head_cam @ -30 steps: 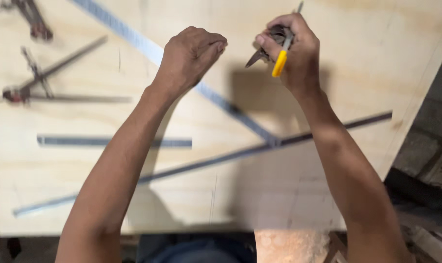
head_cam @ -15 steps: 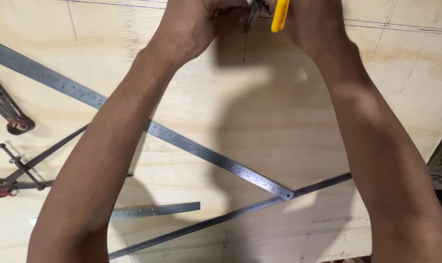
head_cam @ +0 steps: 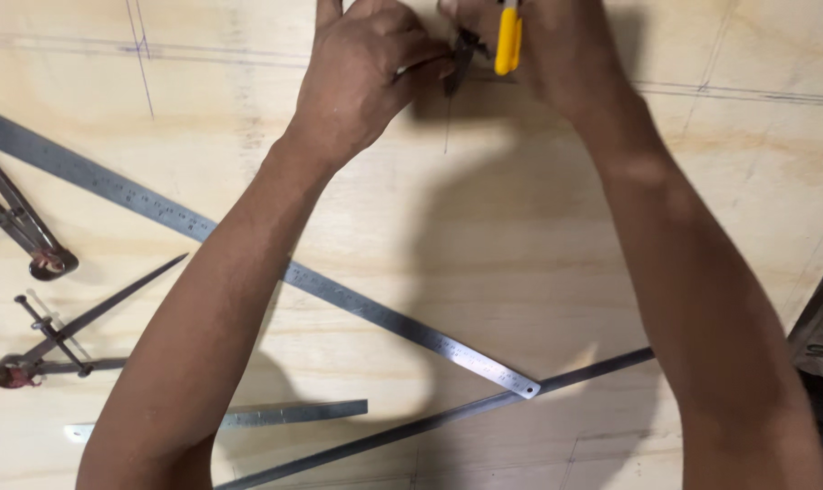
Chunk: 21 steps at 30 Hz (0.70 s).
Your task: The person uses a pencil and metal rulers to mark straight lines on a large wooden board, then uses a compass to mark specific points and intersections.
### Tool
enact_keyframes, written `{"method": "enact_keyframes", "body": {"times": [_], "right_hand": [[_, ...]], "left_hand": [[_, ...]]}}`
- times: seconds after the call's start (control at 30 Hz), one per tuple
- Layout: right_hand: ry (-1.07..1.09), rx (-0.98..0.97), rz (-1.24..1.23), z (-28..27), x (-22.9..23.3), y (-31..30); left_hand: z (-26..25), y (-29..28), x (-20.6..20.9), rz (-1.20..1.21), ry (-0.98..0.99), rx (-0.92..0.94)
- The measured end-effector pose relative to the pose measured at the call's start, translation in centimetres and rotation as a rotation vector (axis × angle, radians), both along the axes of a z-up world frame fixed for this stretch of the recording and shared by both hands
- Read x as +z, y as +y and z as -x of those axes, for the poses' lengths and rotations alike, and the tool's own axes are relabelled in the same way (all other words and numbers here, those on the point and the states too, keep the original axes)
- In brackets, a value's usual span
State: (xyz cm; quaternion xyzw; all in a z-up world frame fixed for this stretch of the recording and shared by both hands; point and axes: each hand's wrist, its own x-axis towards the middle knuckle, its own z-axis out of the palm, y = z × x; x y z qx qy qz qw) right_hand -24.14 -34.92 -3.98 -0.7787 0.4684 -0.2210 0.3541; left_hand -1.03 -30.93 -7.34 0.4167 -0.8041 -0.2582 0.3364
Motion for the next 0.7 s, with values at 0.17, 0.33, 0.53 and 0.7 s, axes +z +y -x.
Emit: {"method": "enact_keyframes", "body": {"times": [0.17,0.33,0.53,0.7], "right_hand": [[-0.208,-0.023,-0.099,-0.4,0.1,-0.1],[-0.158,-0.039,-0.121,-0.8,0.6,-0.5],[-0.098,-0.062,-0.155,-1.4,1.7,-0.6],[-0.087,-0.095,-0.220,-1.4,1.9,-0.3]], "left_hand": [[0.2,0.0,0.4,-0.034,0.011,0.008],[0.3,-0.1,0.1,-0.033,-0.038,0.018],[0.4,-0.1,0.4,-0.047,-0.036,0.015],[0.4,0.0,0.2,-0.057,-0.010,0.020]]}}
